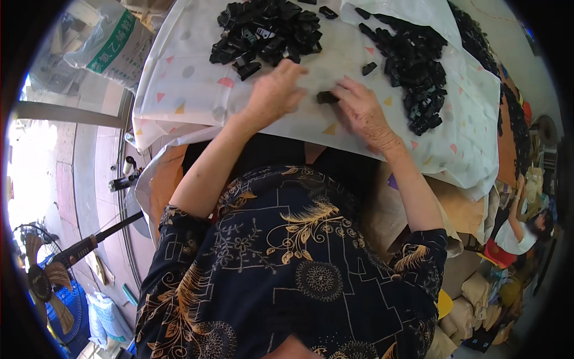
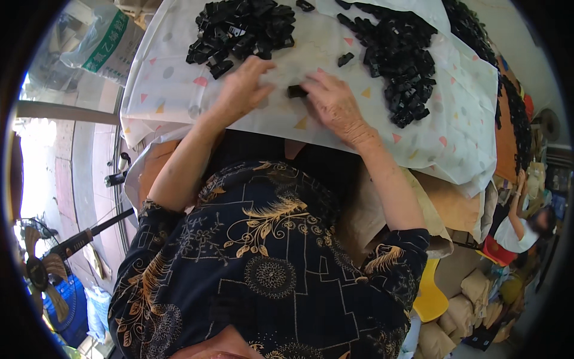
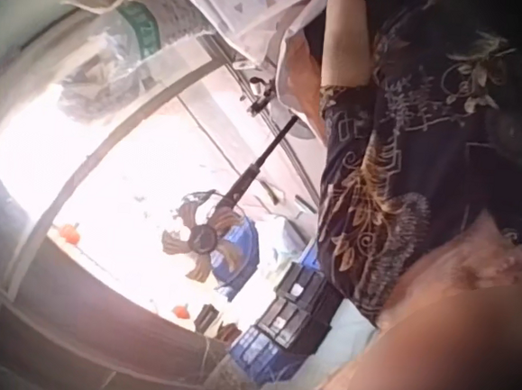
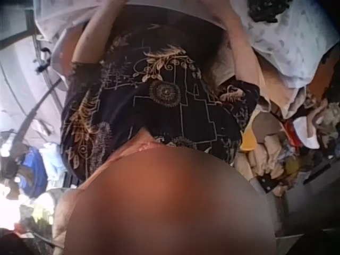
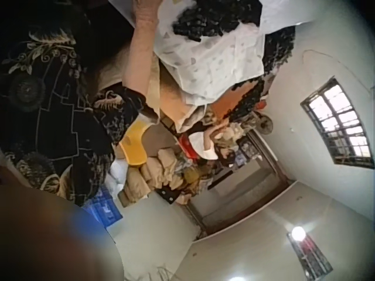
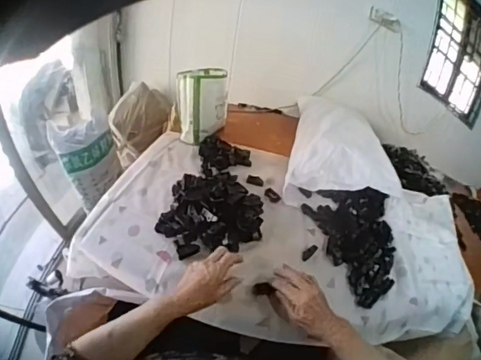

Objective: Sorting and arranging small black plastic components on a workbench in a manufacturing environment.

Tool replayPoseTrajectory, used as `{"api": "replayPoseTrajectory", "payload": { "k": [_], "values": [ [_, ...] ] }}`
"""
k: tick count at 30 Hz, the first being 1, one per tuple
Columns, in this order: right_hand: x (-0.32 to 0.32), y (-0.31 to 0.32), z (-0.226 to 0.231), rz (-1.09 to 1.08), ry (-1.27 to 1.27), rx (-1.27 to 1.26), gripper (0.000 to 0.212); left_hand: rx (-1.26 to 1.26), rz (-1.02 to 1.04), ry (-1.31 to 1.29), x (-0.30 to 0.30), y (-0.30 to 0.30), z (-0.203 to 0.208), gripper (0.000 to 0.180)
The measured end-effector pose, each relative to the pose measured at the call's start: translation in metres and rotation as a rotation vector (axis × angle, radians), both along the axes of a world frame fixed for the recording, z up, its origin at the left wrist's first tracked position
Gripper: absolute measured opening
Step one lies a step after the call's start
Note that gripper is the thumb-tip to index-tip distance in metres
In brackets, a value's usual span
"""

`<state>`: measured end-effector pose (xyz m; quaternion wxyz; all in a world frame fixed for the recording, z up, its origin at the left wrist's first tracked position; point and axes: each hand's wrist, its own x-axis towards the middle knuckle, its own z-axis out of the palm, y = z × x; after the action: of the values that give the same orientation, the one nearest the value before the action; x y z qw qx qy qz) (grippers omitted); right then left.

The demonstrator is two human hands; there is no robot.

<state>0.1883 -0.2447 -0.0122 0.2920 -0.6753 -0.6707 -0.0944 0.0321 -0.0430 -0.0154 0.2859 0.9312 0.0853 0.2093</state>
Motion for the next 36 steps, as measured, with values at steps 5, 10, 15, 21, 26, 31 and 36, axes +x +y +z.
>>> {"api": "replayPoseTrajectory", "payload": {
  "k": [5,10,15,21,26,31,36],
  "values": [
    [0.058,-0.001,0.009,-0.368,0.124,0.018,0.026,0.294,0.209,0.079,-0.004,0.028,0.017,0.025],
    [0.067,0.022,0.002,-0.596,0.094,-0.179,0.024,0.435,0.079,-0.02,-0.007,0.028,0.02,0.021],
    [0.049,0.024,-0.001,-0.309,-0.081,-0.045,0.022,0.406,0.024,0.075,-0.015,0.016,0.024,0.021],
    [0.034,0.015,0.005,-0.276,-0.099,-0.003,0.03,0.269,-0.001,0.107,-0.005,-0.003,0.025,0.022],
    [0.045,0.007,0.01,-0.29,-0.152,-0.069,0.031,0.178,-0.065,0.046,0.038,-0.013,0.021,0.019],
    [0.027,-0.001,0.016,-0.194,-0.305,-0.115,0.027,0.154,-0.11,0.066,0.042,-0.013,0.013,0.017],
    [0.027,-0.013,0.009,-0.163,-0.157,-0.047,0.032,0.128,-0.157,0.057,0.033,-0.015,0.012,0.022]
  ]
}}
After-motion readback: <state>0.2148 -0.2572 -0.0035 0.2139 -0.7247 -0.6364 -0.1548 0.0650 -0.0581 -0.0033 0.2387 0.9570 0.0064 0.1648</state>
